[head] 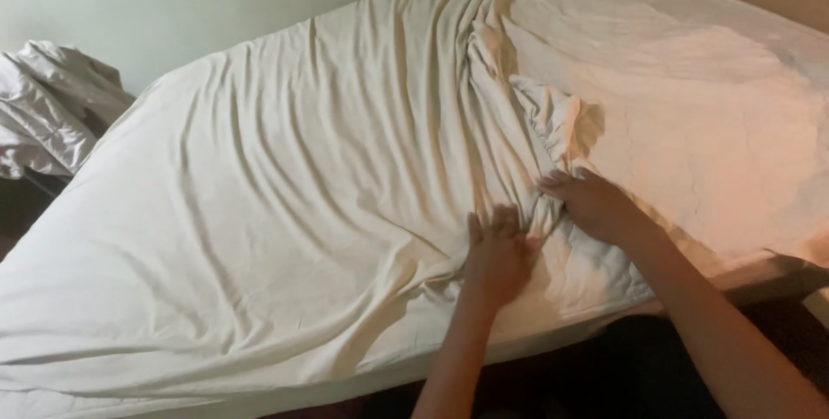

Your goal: The person smooths a white fitted sheet over a mattress, pulling the fabric taut and tucking the edges under the corners. They work around the bed to ensure the sheet is evenly distributed and wrinkle-free.

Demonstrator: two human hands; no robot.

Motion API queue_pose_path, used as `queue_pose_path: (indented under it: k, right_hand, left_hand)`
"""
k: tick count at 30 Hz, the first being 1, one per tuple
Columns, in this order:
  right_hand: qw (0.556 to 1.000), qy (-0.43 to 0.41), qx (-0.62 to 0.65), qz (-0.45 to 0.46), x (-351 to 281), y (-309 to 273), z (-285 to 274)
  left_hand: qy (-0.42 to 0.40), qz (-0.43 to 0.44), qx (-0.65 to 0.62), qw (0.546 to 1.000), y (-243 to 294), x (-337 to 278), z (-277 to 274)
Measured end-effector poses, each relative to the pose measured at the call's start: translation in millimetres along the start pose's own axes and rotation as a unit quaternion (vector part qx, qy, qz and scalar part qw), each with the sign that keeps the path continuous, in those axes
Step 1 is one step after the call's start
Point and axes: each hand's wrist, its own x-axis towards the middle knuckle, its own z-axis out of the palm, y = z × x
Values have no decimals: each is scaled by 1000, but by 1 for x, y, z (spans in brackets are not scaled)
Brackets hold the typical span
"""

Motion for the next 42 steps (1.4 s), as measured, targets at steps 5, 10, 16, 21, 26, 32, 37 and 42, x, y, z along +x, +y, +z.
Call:
queue_pose_path:
  k: [5, 10, 16, 21, 26, 32, 37, 42]
  right_hand:
    - [999, 25, -25, -30, -5, -3, -14]
    - [989, -85, 100, 60, 30, 5, -41]
    - [993, 28, -57, -96, 53, 19, 5]
    - [990, 34, -110, -85, 50, 29, 20]
    - [991, -4, -97, -88, 49, 9, 9]
    - [985, 44, -152, -71, 9, 9, -1]
    - [988, 58, -129, -57, -47, 0, -12]
    - [994, 99, -35, -20, -52, -4, -21]
  left_hand:
    - [11, 35, -37, 999, 5, -6, 6]
    - [19, -64, -117, 991, 31, 26, -36]
    - [113, -106, -47, 987, 18, 59, 21]
    - [114, -114, -3, 987, 13, 60, 55]
    - [77, -118, 14, 990, 12, 65, 52]
    - [-14, -60, -20, 998, 33, 55, 20]
    - [-42, 36, -22, 998, 53, 25, 26]
    - [6, 26, -60, 998, 60, 17, 23]
